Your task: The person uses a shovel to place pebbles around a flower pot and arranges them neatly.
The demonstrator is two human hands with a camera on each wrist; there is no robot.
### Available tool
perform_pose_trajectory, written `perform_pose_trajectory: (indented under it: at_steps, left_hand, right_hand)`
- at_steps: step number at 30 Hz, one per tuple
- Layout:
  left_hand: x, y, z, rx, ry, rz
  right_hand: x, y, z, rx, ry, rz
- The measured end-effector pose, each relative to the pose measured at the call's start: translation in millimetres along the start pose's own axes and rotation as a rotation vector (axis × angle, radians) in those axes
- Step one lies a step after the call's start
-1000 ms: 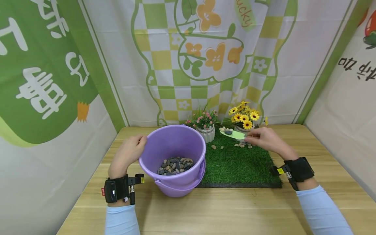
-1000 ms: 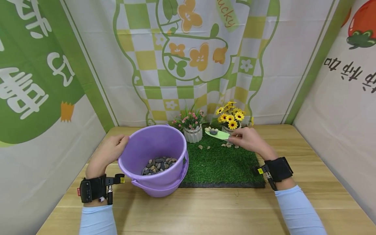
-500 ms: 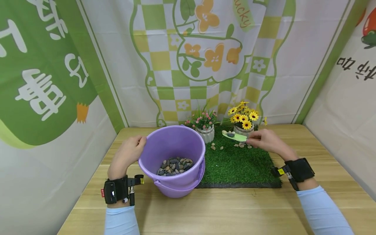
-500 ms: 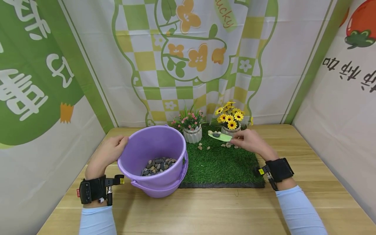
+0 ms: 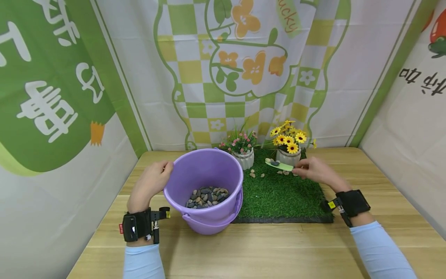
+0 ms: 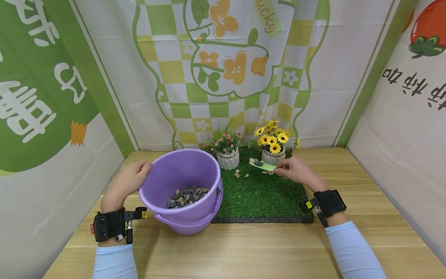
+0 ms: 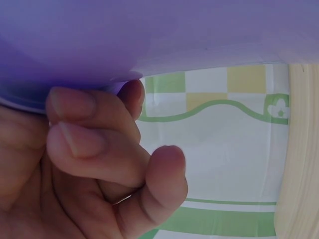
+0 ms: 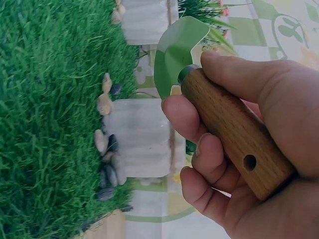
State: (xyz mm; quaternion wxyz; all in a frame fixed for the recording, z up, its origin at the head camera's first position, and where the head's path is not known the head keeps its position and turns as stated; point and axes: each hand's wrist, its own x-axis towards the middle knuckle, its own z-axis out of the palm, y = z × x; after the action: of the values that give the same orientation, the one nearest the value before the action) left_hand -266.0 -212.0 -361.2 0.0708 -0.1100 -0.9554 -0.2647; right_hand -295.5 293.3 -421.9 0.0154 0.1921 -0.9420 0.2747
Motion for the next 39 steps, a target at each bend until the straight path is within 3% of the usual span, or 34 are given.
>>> perform_pose_trajectory:
  at_steps: [15,31,39]
  left_hand:
    - [-0.8,0.7,-1.2,-0.001,0.009,0.014]
    - [-2.7,-0.3,-1.2,0.002,-0.003,0.003]
    - [-1.7,-0.2,-1.4,-0.001,-0.009,-0.001]
  right_hand:
    - [-0.9,20.2,9.4,0.004,-0.03,-0.006]
    - [-8.6,17.0,14.5,0.025,-0.091,0.048]
    - [-8.5,10.2,13.5,0.027,-0.104,0.007]
